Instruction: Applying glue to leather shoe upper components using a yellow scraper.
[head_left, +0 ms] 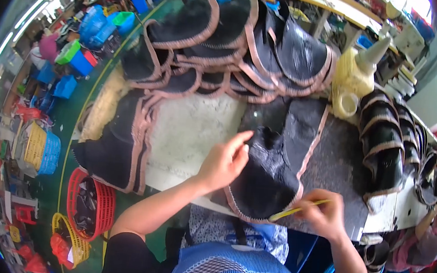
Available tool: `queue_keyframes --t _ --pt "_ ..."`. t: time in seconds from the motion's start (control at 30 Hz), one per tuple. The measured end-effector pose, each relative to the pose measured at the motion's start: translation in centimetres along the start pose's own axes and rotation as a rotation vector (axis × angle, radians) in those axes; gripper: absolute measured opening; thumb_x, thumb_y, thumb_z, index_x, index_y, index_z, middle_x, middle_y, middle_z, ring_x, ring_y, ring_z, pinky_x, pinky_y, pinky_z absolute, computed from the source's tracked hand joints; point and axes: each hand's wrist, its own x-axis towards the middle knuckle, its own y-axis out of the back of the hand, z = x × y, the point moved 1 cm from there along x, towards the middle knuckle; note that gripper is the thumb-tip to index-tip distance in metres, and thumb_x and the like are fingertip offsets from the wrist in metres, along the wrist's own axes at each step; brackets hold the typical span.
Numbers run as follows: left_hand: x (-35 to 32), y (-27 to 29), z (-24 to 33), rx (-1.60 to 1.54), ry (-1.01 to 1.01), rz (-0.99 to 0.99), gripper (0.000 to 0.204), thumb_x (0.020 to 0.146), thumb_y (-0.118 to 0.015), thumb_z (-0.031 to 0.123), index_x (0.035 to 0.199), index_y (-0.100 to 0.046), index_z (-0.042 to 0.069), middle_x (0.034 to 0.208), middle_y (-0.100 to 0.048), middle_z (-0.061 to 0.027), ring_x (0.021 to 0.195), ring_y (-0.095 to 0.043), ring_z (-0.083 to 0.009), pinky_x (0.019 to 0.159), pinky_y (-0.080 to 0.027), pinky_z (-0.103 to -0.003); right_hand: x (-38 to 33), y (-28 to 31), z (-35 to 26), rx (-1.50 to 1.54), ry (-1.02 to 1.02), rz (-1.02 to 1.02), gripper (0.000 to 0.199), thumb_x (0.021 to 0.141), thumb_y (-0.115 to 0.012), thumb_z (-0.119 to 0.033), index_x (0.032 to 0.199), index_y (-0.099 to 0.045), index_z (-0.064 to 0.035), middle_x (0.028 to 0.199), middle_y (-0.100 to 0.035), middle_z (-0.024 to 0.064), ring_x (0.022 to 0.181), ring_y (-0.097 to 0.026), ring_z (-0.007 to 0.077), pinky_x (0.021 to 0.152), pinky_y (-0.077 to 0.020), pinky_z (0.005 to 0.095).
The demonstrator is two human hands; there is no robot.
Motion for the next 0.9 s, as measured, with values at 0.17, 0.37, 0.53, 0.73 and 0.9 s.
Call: queue_keyframes --t 0.17,0.37,0.53,0.73,0.9 --pt "8.1 5.2 11.2 -0.077 -0.336 -0.048 0.030 0.101 -0.056 0.009 0.127 -0.061 -0.004 0.091 -0.063 0.0013 0.075 -0.053 -0.0023 0.066 -0.045 -0.021 -2.6 8.2 -0.1 0.564 0.378 0.634 0.029 0.103 -0.056 -0.028 0.095 -0.063 -0.0015 0.087 -0.068 0.0100 0.065 -0.064 0.0122 0.064 -0.0541 0.0222" --pt "27.7 15.5 26.4 -0.271 -0.648 0.242 0.021 0.089 -0.050 0.002 0.079 -0.069 -0.002 0.073 -0.066 -0.0069 0.064 -0.062 -0.0177 0.061 -0.051 -0.035 -3.0 10.5 3.2 0.798 0.364 0.723 0.028 0.100 -0.064 -0.032 0.102 -0.065 -0.0033 0.089 -0.067 0.0063 0.067 -0.065 0.0116 0.065 -0.0555 0.0211" --pt "29.2 18.5 28.1 -0.589 -0.421 0.437 0.022 0.085 -0.047 -0.002 0.090 -0.068 -0.001 0.085 -0.068 -0.0145 0.071 -0.067 -0.0251 0.060 -0.055 -0.041 -4.2 11.3 6.0 0.773 0.328 0.934 0.032 0.097 -0.068 -0.035 0.104 -0.062 -0.0046 0.091 -0.065 0.0076 0.066 -0.064 0.0092 0.062 -0.0562 0.0203" --pt "30.2 17.3 9.2 -0.127 -0.194 0.738 0.018 0.081 -0.058 0.009 0.091 -0.069 -0.001 0.085 -0.072 -0.0215 0.083 -0.071 -0.0351 0.076 -0.053 -0.046 -3.2 10.8 5.5 0.741 0.285 0.883 0.030 0.098 -0.067 -0.033 0.102 -0.064 -0.0043 0.086 -0.067 0.0071 0.065 -0.064 0.0100 0.060 -0.0559 0.0199" --pt "19.8 18.9 0.1 0.327 -0.480 0.646 0.026 0.096 -0.061 0.010 0.121 -0.060 0.004 0.110 -0.066 -0.0137 0.096 -0.068 -0.0271 0.083 -0.056 -0.037 -1.4 10.6 5.6 0.643 0.271 0.745 0.030 0.098 -0.067 -0.034 0.104 -0.063 -0.0047 0.088 -0.066 0.0050 0.064 -0.063 0.0098 0.059 -0.0523 0.0205"
